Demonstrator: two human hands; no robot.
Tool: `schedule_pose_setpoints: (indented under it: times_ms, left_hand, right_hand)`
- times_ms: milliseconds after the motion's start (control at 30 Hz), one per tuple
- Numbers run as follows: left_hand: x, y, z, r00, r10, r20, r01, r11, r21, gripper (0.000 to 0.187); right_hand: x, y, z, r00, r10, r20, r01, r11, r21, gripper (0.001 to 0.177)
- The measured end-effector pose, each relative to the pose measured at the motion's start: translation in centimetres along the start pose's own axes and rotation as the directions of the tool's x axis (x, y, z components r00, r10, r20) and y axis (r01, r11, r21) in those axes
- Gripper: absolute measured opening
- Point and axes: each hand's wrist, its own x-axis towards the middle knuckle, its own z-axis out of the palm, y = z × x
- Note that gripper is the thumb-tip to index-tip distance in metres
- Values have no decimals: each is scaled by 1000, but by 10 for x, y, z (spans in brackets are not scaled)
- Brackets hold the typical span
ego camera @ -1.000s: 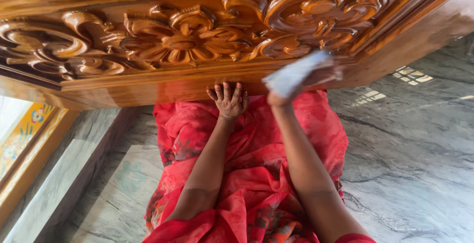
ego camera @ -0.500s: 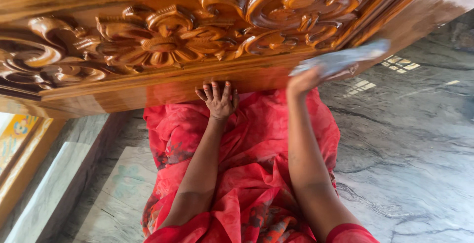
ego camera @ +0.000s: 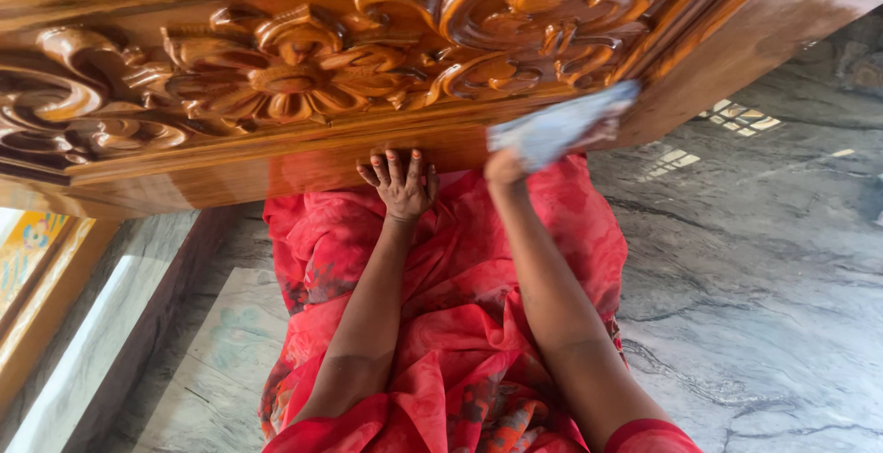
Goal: The person wipes a carved wooden door with a cloth while sitting on the floor, covering different sections of the ornate patterns.
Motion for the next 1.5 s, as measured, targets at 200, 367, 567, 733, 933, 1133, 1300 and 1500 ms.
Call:
schedule_pose_setpoints:
  times_ms: [200,367,567,733,933,1133,1300,1500]
  left_hand:
    - [-25,-14,18,998,-44,47,43,999,20,62]
    - [-28,-18,19,998,-31,48,32,999,-27,66]
    - [-10,-8,6,999,0,36,-1,999,35,70]
    - [-5,-5,3,1000,-4,19,4,1000,16,70]
    - [-2,-4,0,1000,-1,9,1,1000,11,68]
    - [-6,-4,4,1000,-1,3,1,1000,2,67]
    - [-14,-5,10,1000,-14,10,14,1000,9,60]
    - [-13,-8,6,1000,-3,28,2,1000,29,56]
  right_hand:
    - [-44,-97,8,810,-349,472,468,869,-161,54]
    - [-9,-103,11,770,-502,394,601,778,-184,61]
    - [43,-42,-9,991,-63,-122,34,974,-226,92]
    - [101,34,-48,756,540,-369,-443,838,319,73]
    - [101,25,-47,582,769,-263,-502,595,628,68]
    - [-5,8,2,939,334,-77,-312,925,217,63]
    - [-25,-54,3,961,-174,214,223,946,-234,72]
    - [6,-111,7,826,-460,327,548,793,-268,69]
